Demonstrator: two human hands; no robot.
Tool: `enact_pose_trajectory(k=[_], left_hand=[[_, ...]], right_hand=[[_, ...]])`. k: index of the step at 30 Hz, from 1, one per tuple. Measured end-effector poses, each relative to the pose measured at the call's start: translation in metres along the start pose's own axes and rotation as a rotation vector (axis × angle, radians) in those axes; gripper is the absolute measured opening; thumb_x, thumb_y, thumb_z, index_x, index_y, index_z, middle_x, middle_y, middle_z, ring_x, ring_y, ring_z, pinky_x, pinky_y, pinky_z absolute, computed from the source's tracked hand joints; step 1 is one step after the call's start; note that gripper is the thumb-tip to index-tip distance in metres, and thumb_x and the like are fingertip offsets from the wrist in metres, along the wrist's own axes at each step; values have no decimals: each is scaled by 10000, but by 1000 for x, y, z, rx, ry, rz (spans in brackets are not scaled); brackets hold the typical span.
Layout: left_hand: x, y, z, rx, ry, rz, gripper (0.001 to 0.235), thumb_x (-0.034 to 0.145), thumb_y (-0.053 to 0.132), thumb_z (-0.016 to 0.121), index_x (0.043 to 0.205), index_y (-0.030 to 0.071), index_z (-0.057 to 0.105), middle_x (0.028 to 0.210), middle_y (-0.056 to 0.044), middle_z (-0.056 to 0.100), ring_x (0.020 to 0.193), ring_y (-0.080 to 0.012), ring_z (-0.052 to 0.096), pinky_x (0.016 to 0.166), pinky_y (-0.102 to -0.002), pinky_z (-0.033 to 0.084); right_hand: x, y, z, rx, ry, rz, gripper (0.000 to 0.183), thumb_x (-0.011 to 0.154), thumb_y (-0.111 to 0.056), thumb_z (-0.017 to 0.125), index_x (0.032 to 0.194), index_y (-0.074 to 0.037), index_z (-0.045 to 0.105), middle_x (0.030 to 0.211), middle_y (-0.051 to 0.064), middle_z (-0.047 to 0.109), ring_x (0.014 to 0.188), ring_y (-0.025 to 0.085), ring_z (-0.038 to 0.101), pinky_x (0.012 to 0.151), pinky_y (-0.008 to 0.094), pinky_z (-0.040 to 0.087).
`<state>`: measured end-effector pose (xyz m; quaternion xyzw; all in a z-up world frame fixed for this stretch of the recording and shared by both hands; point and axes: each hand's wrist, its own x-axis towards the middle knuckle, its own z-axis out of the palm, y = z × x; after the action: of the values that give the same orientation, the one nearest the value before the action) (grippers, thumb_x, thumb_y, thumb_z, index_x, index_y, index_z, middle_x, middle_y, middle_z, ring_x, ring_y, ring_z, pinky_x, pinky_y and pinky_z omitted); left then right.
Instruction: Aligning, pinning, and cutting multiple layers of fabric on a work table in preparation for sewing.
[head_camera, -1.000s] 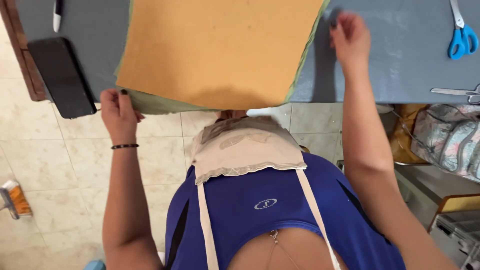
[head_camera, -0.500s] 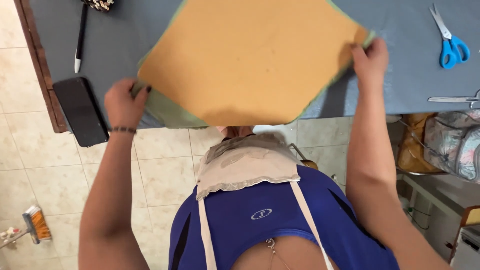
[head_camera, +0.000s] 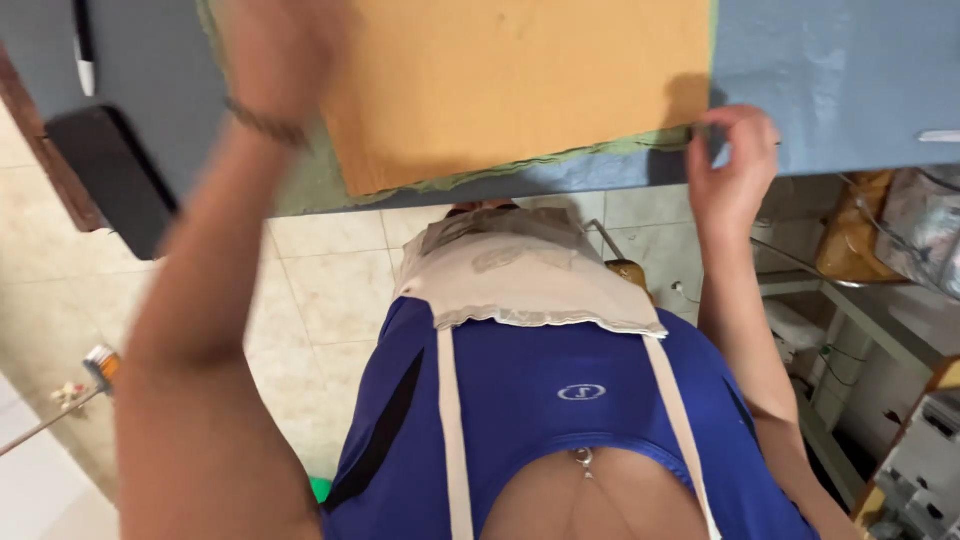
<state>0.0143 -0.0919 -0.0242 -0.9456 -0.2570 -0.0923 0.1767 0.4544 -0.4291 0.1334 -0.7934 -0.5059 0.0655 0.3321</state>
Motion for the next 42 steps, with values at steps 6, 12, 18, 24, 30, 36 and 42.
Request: enact_pose_trajectory(k=[6, 12, 18, 24, 30, 36, 42], left_hand=[[-22, 106, -172, -572, 37, -18, 268, 881, 325, 820, 1097, 175, 769, 1119, -8, 733, 1099, -247, 676, 1046, -434, 469], [-47, 110, -173, -511, 177, -147, 180, 969, 209, 670, 1119, 167, 760, 1157, 15, 719, 1110, -190, 679, 1067, -389, 500], [-89, 100, -168, -281, 244, -323, 104, 1004, 141, 656, 953, 179, 738, 961, 16, 670, 913, -181, 672, 895, -330, 553], [-105, 100, -188, -256, 252, -440, 135, 1040, 138, 645, 934, 171, 722, 922, -5, 639, 849, -198, 635, 850, -337, 570], [-103, 93, -209, -498, 216, -521, 243, 962, -93, 581, 1035, 92, 723, 1029, -25, 675, 887, -249, 594, 830, -382, 510], [-109, 91, -203, -417, 216, -452, 226, 944, -99, 624, 995, 104, 707, 1017, -24, 660, 895, -221, 602, 887, -368, 525], [-124, 108, -176, -314, 347, -435, 125, 1030, 133, 687, 919, 147, 745, 944, -38, 655, 868, -225, 637, 898, -376, 570]], right_hand=[[19, -69, 48, 157, -351, -406, 143, 983, -82, 831, 1084, -182, 814, 1036, -19, 771, 998, 209, 723, 912, 329, 539], [28, -98, 104, 138, -465, -762, 173, 953, -275, 820, 1088, -190, 754, 1075, 32, 737, 941, 271, 707, 829, 385, 546], [20, -144, 154, 241, -465, -958, 196, 982, -373, 746, 1089, -209, 745, 1060, 8, 698, 905, 240, 668, 855, 373, 514], [17, -186, 177, 269, -491, -988, 116, 1036, -289, 667, 1070, -194, 724, 1018, -4, 667, 891, 218, 669, 817, 343, 505], [16, -192, 176, 150, -560, -1047, 75, 992, -181, 814, 999, -189, 740, 1033, -21, 712, 951, 237, 666, 888, 367, 503], [7, -186, 175, 6, -486, -1157, 202, 1067, -147, 700, 883, -211, 643, 941, -72, 673, 870, 125, 632, 788, 297, 471], [6, -157, 152, 135, -517, -978, 183, 1047, -328, 705, 1151, -178, 728, 1037, 6, 662, 924, 218, 682, 840, 327, 523]])
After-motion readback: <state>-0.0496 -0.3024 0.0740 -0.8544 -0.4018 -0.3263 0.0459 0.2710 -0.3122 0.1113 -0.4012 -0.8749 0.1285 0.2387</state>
